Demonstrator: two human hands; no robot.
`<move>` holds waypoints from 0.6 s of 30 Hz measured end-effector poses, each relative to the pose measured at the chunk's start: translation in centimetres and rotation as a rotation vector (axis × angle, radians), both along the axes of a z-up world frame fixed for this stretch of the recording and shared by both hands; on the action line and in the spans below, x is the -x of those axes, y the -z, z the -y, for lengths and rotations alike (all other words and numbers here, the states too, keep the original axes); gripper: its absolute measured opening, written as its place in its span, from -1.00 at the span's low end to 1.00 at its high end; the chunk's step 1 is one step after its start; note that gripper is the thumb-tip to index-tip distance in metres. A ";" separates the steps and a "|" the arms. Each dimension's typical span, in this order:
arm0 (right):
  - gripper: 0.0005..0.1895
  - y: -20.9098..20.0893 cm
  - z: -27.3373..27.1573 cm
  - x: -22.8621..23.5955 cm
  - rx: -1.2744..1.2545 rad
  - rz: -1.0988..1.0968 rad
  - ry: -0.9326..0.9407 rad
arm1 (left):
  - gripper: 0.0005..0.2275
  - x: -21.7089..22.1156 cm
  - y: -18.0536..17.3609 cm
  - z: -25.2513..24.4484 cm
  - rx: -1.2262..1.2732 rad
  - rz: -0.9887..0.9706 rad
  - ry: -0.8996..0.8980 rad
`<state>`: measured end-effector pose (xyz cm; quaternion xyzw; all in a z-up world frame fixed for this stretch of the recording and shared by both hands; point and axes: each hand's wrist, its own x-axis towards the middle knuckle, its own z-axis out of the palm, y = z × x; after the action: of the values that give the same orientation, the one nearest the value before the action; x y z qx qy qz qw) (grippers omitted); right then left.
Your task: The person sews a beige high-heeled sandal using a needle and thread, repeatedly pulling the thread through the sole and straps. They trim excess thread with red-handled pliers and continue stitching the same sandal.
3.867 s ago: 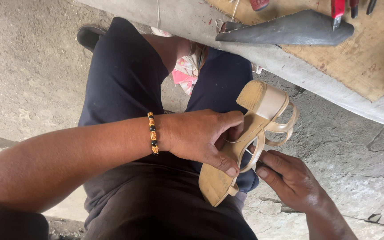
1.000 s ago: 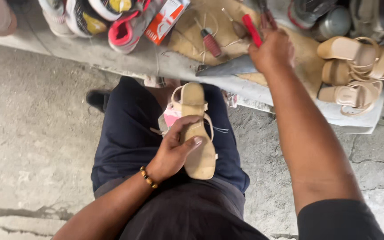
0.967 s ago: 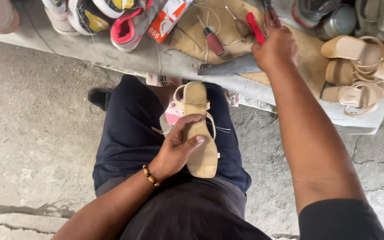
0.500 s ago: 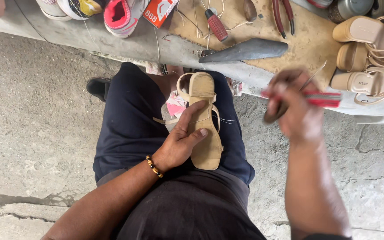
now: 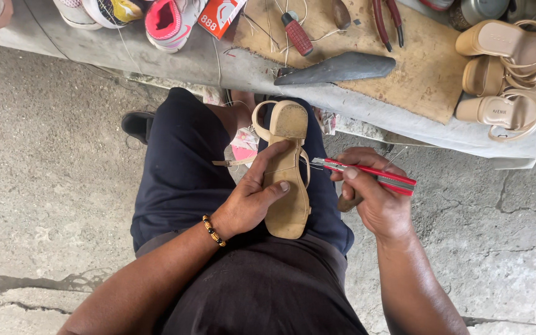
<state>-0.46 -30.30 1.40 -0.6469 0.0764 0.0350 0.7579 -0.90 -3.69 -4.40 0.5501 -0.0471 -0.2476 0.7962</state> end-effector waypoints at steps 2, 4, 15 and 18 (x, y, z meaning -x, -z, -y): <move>-0.71 -0.5 0.3 0.6 -0.028 0.013 0.011 | -0.29 -0.3 -0.6 -0.3 0.008 -0.003 0.006; -0.69 -1.6 1.2 0.4 -0.059 0.025 0.019 | -0.27 -1.0 -1.2 -0.5 0.014 -0.007 0.009; -0.53 -0.6 0.1 -2.5 -0.330 -0.159 -0.225 | -0.29 -7.1 2.4 -5.0 0.357 -0.276 0.485; -0.51 0.3 -0.8 -2.3 -0.329 -0.201 -0.217 | -0.29 -6.2 0.7 -6.4 0.497 -0.379 0.135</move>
<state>1.79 -29.48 1.14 -0.5121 0.0748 0.1927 0.8337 5.32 2.76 -5.07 0.2784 0.0064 -0.3788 0.8826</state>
